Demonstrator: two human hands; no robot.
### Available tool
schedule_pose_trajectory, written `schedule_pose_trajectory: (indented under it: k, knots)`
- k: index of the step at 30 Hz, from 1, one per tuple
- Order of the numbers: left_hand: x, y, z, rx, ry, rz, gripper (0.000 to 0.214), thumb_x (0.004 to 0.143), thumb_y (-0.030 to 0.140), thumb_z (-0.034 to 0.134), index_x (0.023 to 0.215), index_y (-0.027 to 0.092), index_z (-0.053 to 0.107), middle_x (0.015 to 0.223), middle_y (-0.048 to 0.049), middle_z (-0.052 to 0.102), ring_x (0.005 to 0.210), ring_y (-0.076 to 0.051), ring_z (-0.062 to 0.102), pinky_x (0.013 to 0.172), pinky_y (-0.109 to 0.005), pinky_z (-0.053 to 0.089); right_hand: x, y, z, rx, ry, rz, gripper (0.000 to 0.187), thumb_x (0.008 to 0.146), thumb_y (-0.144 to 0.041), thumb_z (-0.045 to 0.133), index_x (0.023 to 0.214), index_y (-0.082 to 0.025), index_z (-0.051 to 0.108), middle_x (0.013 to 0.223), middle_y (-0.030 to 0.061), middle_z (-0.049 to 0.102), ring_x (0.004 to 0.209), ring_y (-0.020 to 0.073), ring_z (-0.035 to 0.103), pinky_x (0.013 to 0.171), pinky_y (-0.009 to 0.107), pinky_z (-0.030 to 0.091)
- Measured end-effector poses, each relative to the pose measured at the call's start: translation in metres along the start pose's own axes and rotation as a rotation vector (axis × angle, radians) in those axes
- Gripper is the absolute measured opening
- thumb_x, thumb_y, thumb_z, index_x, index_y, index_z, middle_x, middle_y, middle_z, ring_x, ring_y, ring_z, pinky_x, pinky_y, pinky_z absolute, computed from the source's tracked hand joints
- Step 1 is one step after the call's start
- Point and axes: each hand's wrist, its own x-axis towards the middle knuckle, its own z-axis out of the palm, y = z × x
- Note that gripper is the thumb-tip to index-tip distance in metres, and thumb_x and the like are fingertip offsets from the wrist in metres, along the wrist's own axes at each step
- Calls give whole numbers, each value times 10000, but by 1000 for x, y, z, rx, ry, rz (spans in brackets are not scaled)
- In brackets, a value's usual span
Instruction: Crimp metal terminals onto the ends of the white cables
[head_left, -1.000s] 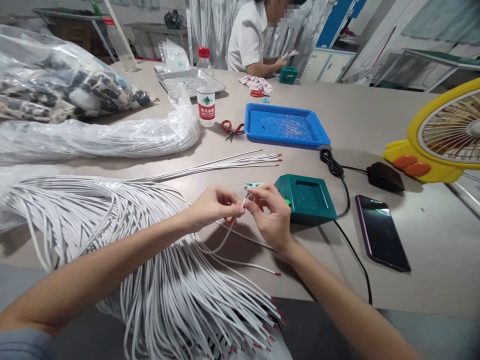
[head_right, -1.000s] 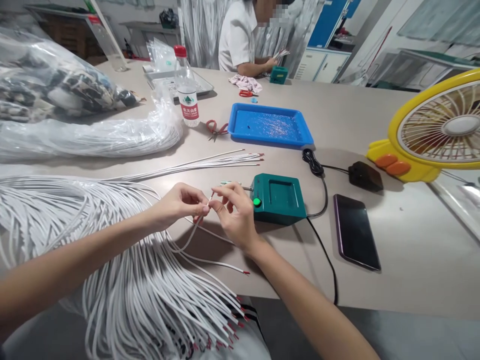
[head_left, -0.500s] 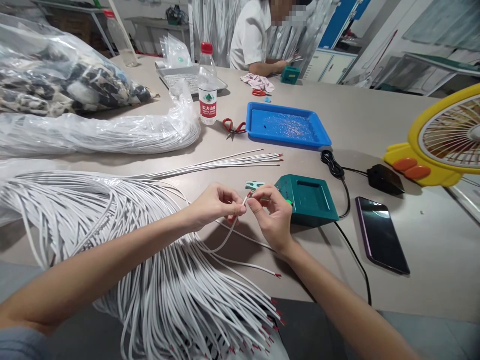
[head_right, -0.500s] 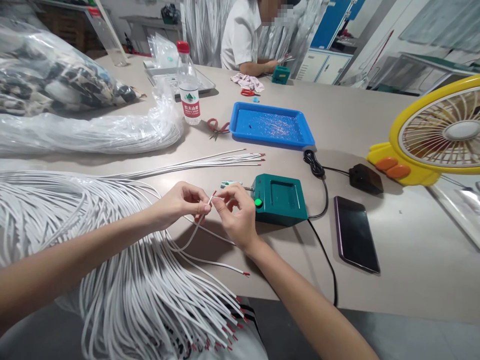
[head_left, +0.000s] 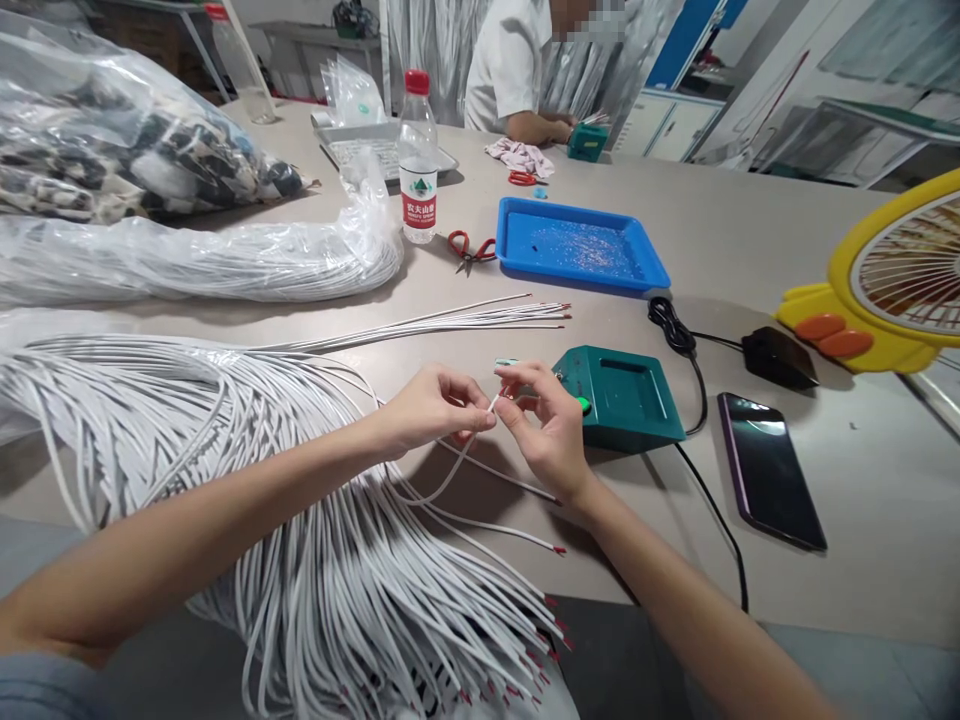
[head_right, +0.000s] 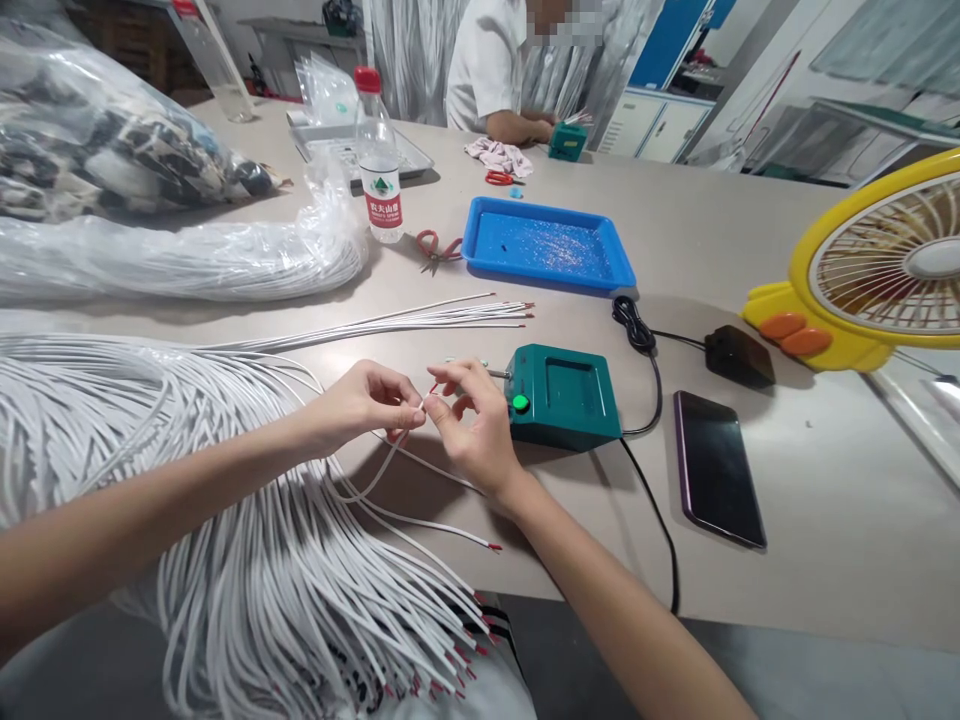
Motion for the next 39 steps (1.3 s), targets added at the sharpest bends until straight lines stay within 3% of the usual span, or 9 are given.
schedule_pose_trajectory:
  k: [7, 15, 18, 22, 25, 30, 33, 39]
  knots:
    - [-1, 0, 0, 2, -2, 12, 192, 684, 232, 722, 622, 87, 612, 499, 10, 542, 481, -71, 517, 479, -181, 414, -1, 2, -1, -212, 17, -218, 220, 816, -110, 591, 1017, -196, 614, 893, 45, 565, 768, 134, 537, 559, 252, 445]
    - [-3, 4, 1, -55, 13, 2, 202, 682, 244, 729, 638, 82, 617, 501, 8, 543, 486, -69, 519, 499, -185, 424, -1, 0, -3, -326, 159, -301, 164, 731, -121, 683, 870, -201, 649, 807, 27, 575, 707, 141, 546, 550, 267, 424]
    - [-2, 4, 2, -48, 23, -6, 191, 655, 228, 740, 638, 81, 619, 502, 8, 542, 485, -72, 520, 494, -187, 421, -2, -2, -3, -231, 158, -216, 82, 753, -142, 655, 818, -191, 641, 799, 30, 571, 706, 138, 534, 548, 261, 414]
    - [-2, 4, 2, -37, 27, -17, 181, 629, 206, 746, 627, 86, 610, 498, 9, 545, 477, -72, 513, 488, -189, 415, -1, -4, -3, 77, 123, 128, 140, 842, -284, 561, 910, -184, 630, 872, 52, 561, 717, 132, 535, 486, 225, 392]
    - [-1, 4, 2, -31, 36, -31, 182, 621, 201, 749, 624, 89, 605, 504, 14, 543, 477, -69, 511, 485, -185, 413, 1, -3, -3, 250, 49, 330, 204, 816, -358, 596, 905, -181, 643, 832, 37, 566, 626, 101, 485, 430, 204, 321]
    - [-2, 4, 3, 0, 51, -18, 180, 659, 206, 725, 603, 90, 599, 506, 15, 539, 480, -62, 507, 480, -174, 403, 4, -4, -1, 344, 1, 404, 192, 764, -319, 668, 690, -151, 613, 640, -18, 500, 497, 50, 355, 447, 215, 276]
    - [-3, 4, 3, 3, 67, -11, 177, 657, 203, 730, 607, 88, 604, 515, 12, 550, 487, -63, 516, 480, -170, 397, 3, -4, 1, 357, -6, 438, 213, 773, -328, 661, 685, -146, 590, 576, -40, 440, 473, 45, 318, 442, 213, 253]
    - [-2, 3, 3, -2, 105, 50, 219, 673, 277, 739, 643, 87, 634, 532, 9, 557, 502, -75, 525, 514, -193, 412, 2, -7, 2, 242, -12, 331, 190, 797, -309, 614, 699, -152, 573, 629, -14, 500, 536, 75, 417, 471, 211, 332]
